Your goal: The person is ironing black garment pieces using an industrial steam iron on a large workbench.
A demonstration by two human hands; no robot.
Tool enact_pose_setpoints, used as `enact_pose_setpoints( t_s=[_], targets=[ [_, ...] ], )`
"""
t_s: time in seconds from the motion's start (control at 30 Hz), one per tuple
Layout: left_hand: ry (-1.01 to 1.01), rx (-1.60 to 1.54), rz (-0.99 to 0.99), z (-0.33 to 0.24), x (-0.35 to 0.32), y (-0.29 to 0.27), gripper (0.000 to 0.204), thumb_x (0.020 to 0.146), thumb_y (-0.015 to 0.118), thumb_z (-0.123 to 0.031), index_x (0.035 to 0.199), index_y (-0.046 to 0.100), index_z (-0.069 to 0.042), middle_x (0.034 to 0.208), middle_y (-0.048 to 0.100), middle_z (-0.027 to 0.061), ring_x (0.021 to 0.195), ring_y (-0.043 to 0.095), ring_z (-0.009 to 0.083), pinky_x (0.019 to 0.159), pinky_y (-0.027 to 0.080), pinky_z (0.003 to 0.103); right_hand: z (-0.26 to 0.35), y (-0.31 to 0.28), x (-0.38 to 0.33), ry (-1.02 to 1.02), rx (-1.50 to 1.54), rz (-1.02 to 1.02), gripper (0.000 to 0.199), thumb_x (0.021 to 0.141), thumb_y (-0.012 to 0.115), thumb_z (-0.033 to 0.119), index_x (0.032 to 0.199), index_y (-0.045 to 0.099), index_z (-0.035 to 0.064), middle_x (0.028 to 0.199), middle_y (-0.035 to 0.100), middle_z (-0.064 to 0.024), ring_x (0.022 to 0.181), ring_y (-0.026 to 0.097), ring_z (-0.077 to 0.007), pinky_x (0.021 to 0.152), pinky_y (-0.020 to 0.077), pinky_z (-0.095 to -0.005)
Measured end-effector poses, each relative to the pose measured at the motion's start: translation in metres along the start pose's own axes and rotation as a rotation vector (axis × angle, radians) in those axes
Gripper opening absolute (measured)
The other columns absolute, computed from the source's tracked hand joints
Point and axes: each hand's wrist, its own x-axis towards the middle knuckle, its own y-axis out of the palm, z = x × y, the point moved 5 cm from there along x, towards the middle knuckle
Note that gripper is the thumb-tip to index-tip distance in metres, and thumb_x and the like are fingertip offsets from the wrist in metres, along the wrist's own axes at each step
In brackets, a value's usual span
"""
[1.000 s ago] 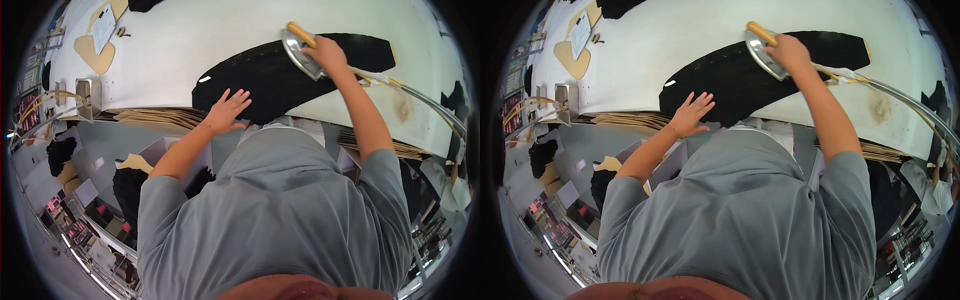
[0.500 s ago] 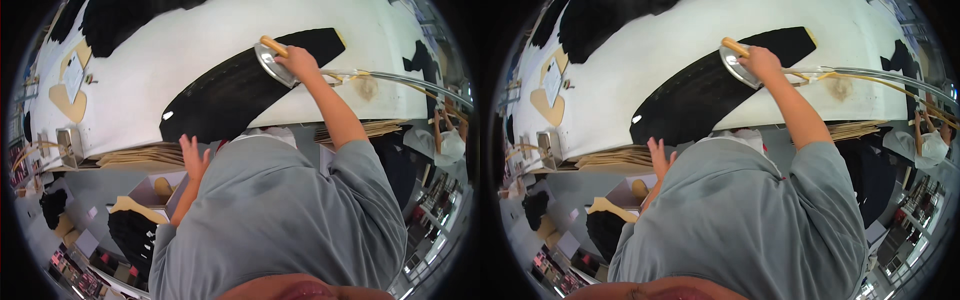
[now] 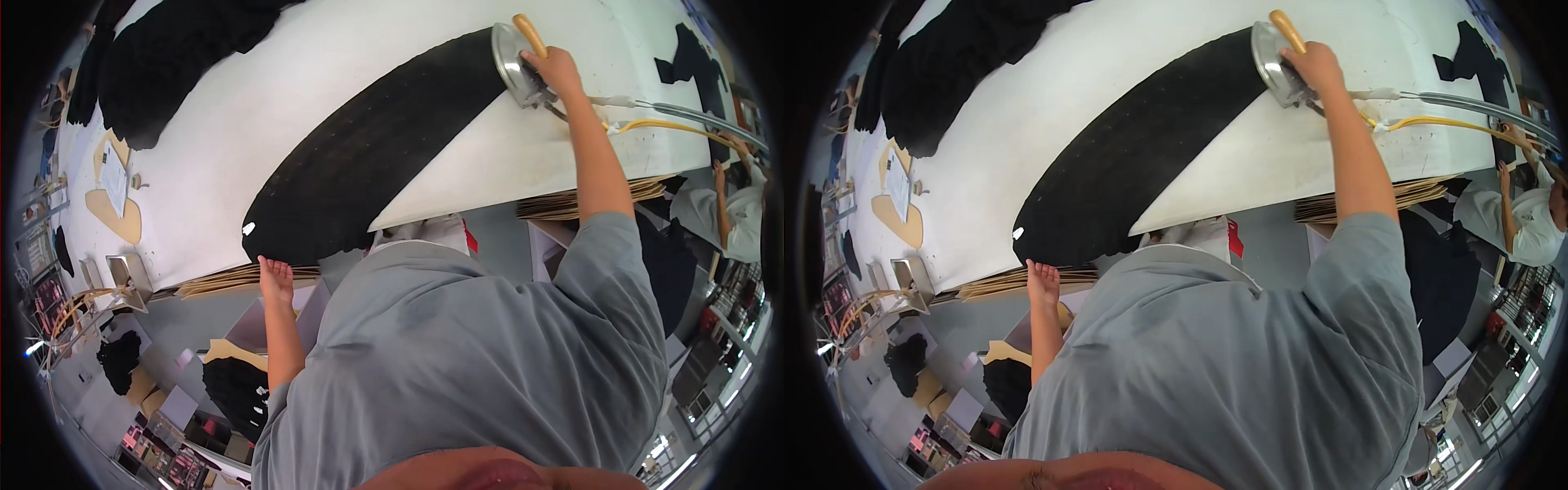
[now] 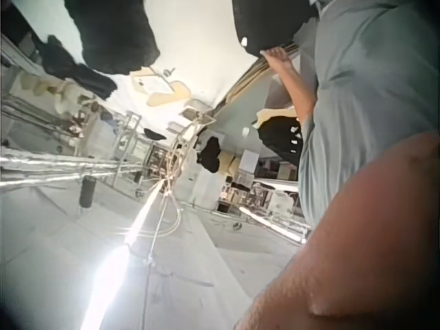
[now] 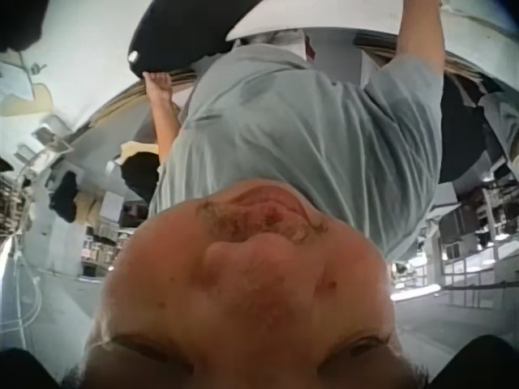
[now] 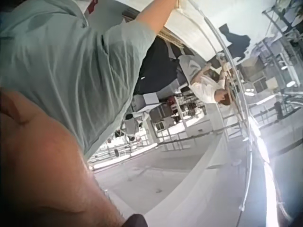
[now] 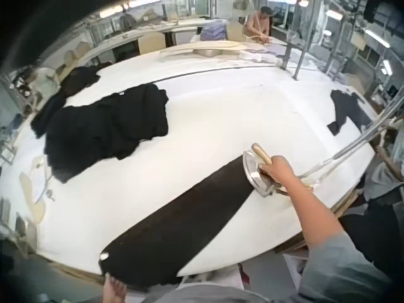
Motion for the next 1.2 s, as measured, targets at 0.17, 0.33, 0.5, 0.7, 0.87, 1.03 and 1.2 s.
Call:
enact_pose_setpoints(
  t_s=[0.17,0.33,0.5,0.7,0.87,1.03,1.2],
  targets=[
    [-0.015,0.031,0.08,0.002,0.003,0.004,0.079,0.099,0.057,-0.064,0.14,0.048,0.003,0.133,0.057,0.0174,0.115,0.056,0.0232,0.096,0.042,0.033,0.089,0.044,-0.101,-0.002,-0.077,0.093,0.043,0.09,0.07,0.044,0.097,0.074,0.0019,0.083,0.072,-0.0122,0.073,0.068,-0.0283,0.07,0.053,-0.0399],
    [-0.031,0.019,0.145,0.0,-0.003,0.001,0.094,0.097,0.055,-0.069,0.151,0.038,0.006,0.14,0.053,0.0203,0.129,0.051,0.0277,0.106,0.037,0.036,0.196,0.121,-0.207,-0.215,-0.17,0.215,0.041,0.091,0.069,0.044,0.095,0.073,0.0036,0.084,0.073,-0.0124,0.078,0.07,-0.0321,0.072,0.0542,-0.0418],
    [-0.023,0.076,0.217,-0.005,-0.011,0.02,0.103,0.093,0.05,-0.078,0.152,0.037,0.006,0.144,0.052,0.0225,0.134,0.05,0.0312,0.112,0.032,0.039,0.327,0.194,-0.289,-0.575,-0.23,0.347,0.041,0.092,0.069,0.045,0.092,0.071,0.0044,0.084,0.073,-0.0124,0.078,0.07,-0.0333,0.071,0.0543,-0.0438],
    [-0.044,0.112,0.134,-0.007,-0.015,0.019,0.095,0.092,0.052,-0.078,0.142,0.052,0.003,0.128,0.062,0.0157,0.102,0.061,0.0175,0.084,0.038,0.031,0.4,0.224,-0.293,-0.719,-0.229,0.395,0.039,0.094,0.067,0.044,0.094,0.072,0.0047,0.085,0.073,-0.0123,0.078,0.07,-0.0327,0.071,0.0542,-0.0434],
    [-0.076,0.033,0.108,-0.005,-0.003,0.011,0.086,0.089,0.059,-0.076,0.129,0.056,0.0,0.112,0.065,0.01,0.083,0.065,0.0129,0.06,0.039,0.024,0.34,0.178,-0.203,-0.51,-0.237,0.289,0.039,0.092,0.068,0.043,0.096,0.073,0.0045,0.086,0.073,-0.0112,0.079,0.069,-0.0315,0.073,0.0539,-0.0423],
    [-0.144,-0.243,0.207,-0.006,0.014,-0.01,0.054,0.098,0.064,-0.056,0.11,0.059,-0.003,0.101,0.067,0.0093,0.073,0.068,0.0152,0.051,0.05,0.023,0.199,0.099,-0.088,-0.185,-0.171,0.155,0.039,0.089,0.07,0.042,0.098,0.074,0.0039,0.084,0.072,-0.0092,0.077,0.068,-0.0286,0.073,0.0533,-0.0395],
    [-0.226,-0.515,-0.316,-0.051,-0.028,0.065,0.047,0.098,0.062,-0.053,0.118,0.061,-0.011,0.095,0.066,0.003,0.083,0.066,0.0162,0.055,0.045,0.023,0.07,0.011,-0.001,0.02,-0.033,0.054,0.043,0.088,0.07,0.041,0.097,0.074,-0.0005,0.079,0.071,-0.0118,0.071,0.067,-0.0278,0.07,0.0531,-0.0376]
  ],
)
